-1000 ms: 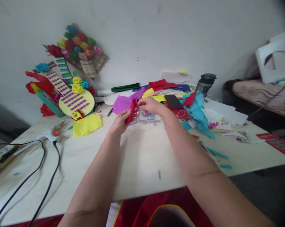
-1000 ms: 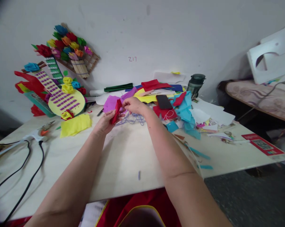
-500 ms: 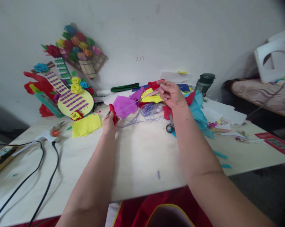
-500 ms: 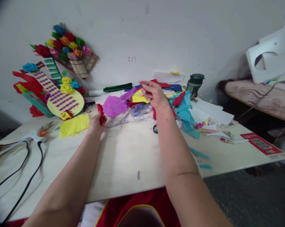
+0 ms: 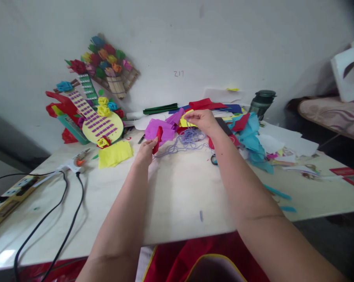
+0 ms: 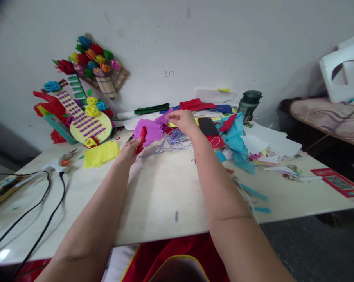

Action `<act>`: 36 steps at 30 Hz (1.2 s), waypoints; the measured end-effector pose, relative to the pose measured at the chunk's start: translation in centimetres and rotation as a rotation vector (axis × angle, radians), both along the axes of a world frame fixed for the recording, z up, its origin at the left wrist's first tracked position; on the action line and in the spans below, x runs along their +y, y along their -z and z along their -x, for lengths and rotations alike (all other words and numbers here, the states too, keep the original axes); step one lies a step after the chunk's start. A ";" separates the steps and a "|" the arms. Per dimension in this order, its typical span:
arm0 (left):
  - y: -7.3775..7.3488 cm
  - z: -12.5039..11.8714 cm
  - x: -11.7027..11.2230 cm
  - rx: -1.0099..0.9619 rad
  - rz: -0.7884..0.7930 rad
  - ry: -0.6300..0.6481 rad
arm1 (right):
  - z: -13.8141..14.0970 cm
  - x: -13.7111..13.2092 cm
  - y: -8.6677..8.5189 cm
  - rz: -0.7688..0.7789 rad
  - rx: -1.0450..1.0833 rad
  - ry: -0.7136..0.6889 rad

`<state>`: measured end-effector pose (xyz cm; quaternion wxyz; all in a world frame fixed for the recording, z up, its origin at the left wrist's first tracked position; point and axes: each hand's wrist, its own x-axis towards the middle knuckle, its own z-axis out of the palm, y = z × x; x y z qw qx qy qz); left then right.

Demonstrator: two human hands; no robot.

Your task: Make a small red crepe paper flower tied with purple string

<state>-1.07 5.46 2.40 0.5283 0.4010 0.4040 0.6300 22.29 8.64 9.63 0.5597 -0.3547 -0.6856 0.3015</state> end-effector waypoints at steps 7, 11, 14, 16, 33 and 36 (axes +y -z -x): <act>-0.4 -0.4 -0.7 -0.034 0.065 0.098 | 2.1 0.5 1.7 -0.051 -0.251 0.125; -0.6 -0.1 -1.2 -0.132 0.067 0.169 | 2.7 -0.6 2.3 -0.109 -0.360 0.114; -0.9 -0.1 -1.9 -0.214 0.084 0.272 | 3.0 -2.1 3.3 0.071 -0.364 0.040; -1.0 -0.2 -2.4 -0.225 0.131 0.350 | 3.2 -3.1 4.2 0.115 -0.364 0.028; 0.0 -1.5 -3.1 -0.040 0.282 0.419 | 2.8 -4.1 7.0 0.223 -0.395 -0.103; 0.1 -1.5 -2.9 0.007 0.264 0.433 | 2.3 -4.3 6.4 0.109 -0.510 -0.057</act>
